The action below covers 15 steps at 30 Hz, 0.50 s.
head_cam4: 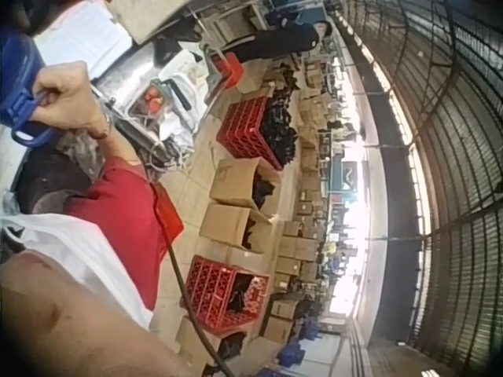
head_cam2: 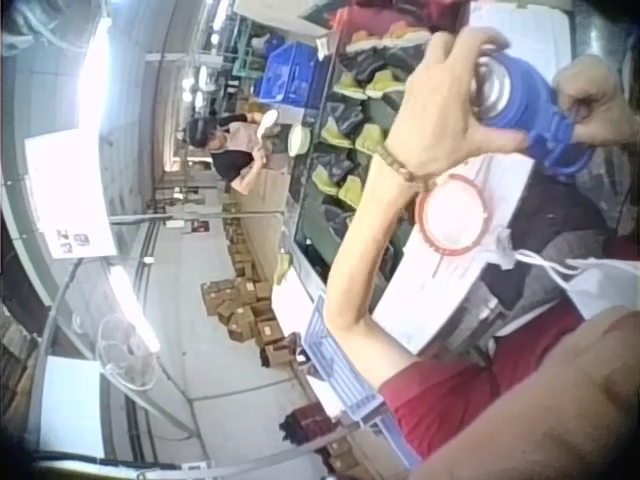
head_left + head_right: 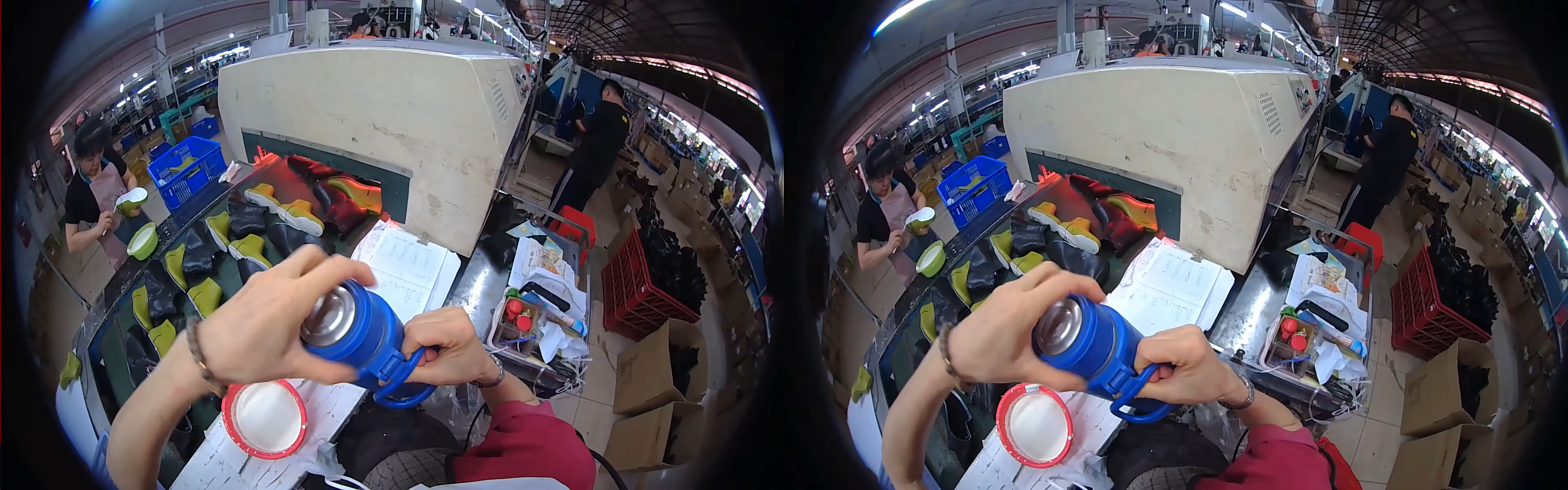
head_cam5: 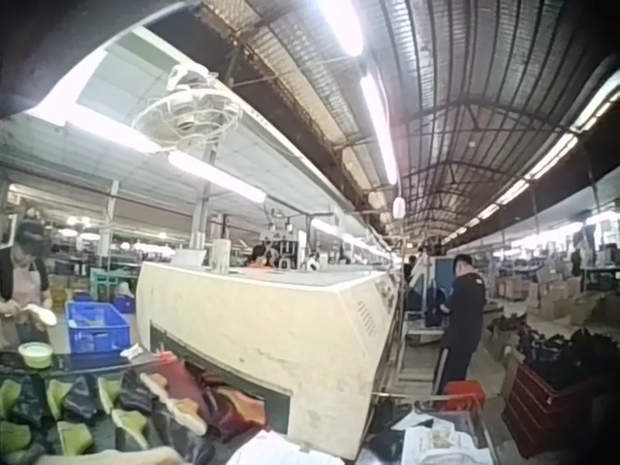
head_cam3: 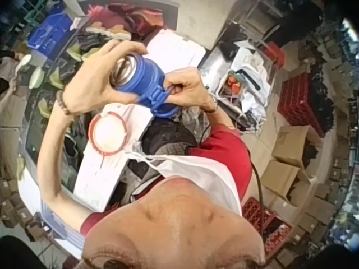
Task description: Applying glue to the edges and soles of shoe uppers and shoe lasts using a brush.
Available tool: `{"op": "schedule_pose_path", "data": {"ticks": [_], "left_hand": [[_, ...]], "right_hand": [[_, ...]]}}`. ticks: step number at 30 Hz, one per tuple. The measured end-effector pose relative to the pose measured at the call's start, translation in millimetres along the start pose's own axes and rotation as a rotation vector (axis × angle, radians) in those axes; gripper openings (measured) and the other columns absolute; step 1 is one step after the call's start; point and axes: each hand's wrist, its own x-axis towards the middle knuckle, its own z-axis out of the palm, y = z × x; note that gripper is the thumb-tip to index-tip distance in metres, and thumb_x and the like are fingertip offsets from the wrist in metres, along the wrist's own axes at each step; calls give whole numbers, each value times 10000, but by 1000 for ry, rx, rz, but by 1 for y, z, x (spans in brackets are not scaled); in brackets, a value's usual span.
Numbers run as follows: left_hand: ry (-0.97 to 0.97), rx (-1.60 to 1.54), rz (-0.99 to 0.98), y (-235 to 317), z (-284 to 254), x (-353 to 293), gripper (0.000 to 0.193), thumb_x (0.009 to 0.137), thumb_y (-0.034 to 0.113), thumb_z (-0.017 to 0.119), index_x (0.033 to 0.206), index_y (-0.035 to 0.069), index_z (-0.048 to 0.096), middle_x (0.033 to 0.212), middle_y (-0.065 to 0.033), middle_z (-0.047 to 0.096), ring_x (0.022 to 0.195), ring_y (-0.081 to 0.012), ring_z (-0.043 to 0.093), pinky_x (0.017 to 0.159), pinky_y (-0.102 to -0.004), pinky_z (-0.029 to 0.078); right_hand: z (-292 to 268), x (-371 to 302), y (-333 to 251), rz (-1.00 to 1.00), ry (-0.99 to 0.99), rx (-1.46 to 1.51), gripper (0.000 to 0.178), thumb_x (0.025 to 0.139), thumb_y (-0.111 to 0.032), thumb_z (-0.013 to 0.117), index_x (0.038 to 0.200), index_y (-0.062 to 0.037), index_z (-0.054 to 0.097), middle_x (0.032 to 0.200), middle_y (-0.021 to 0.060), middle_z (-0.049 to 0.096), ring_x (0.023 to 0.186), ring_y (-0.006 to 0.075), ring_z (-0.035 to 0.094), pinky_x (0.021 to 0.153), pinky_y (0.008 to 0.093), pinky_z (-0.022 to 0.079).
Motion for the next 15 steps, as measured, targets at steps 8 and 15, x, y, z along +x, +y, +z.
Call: {"op": "schedule_pose_path", "data": {"ticks": [8, 15], "left_hand": [[99, 42, -5, 3, -1, -9, 782, 686, 356, 924, 1316, 50, 576, 1283, -177, 583, 1248, -345, 537, 1020, -435, 461], [207, 155, -496, 19, 9, 2, 798, 729, 384, 895, 1338, 36, 513, 967, -160, 688, 867, -356, 702, 790, -413, 547]], "right_hand": [[4, 5, -3, -82, -31, -1, 278, 722, -122, 883, 693, -80, 610, 592, 18, 513, 502, 184, 519, 494, 312, 369], [7, 8, 5, -171, -45, 9, 263, 716, -102, 858, 705, -84, 596, 586, 12, 475, 488, 182, 485, 485, 319, 354]]}}
